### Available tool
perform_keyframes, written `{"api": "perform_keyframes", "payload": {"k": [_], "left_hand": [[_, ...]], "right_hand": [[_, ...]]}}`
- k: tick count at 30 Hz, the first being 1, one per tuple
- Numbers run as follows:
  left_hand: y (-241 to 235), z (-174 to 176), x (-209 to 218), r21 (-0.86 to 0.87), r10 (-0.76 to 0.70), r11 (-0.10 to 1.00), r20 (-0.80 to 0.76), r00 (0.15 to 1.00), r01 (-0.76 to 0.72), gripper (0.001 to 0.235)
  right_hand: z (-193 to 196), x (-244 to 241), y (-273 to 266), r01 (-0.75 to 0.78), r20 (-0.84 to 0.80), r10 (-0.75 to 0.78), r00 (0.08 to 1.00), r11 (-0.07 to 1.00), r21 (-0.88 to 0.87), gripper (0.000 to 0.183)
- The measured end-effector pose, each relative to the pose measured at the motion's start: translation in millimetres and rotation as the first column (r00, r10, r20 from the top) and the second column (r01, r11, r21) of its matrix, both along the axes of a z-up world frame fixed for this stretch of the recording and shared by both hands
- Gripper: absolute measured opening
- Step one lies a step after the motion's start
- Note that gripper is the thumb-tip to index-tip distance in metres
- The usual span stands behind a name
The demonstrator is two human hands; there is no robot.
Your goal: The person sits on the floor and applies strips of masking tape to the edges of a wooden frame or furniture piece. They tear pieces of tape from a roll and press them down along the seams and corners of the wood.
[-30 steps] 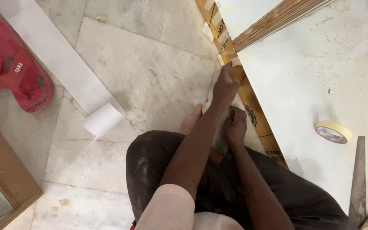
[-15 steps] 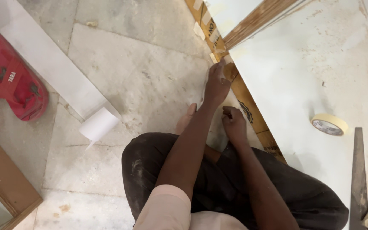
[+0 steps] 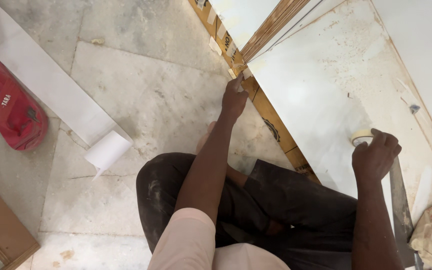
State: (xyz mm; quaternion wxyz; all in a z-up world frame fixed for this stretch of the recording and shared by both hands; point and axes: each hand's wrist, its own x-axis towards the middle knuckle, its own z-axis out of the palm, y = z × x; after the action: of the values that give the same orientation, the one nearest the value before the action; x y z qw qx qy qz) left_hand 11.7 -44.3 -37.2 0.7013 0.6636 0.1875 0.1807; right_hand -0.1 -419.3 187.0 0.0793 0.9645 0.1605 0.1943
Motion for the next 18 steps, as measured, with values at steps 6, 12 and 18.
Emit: {"api": "perform_keyframes", "payload": {"k": [6, 12, 18], "left_hand": [[5, 33, -13, -0.544, -0.068, 0.839, -0.138, 0.988, -0.019, 0.07], [-4, 1, -6, -0.53, -0.009, 0.845, -0.139, 0.99, -0.067, 0.07], [-8, -2, -16, 0.13, 0.309, 0.947, -0.109, 0.945, -0.295, 0.031]], "right_hand": [[-15, 8, -39, 0.058, -0.005, -0.058, 0.998, 0.997, 0.047, 0.033], [-6, 7, -35, 0.126, 0.018, -0.126, 0.992, 0.992, 0.005, 0.029], [22, -16, -3, 0.148, -0.101, -0.11, 0.989, 0.831, 0.536, 0.029]]}}
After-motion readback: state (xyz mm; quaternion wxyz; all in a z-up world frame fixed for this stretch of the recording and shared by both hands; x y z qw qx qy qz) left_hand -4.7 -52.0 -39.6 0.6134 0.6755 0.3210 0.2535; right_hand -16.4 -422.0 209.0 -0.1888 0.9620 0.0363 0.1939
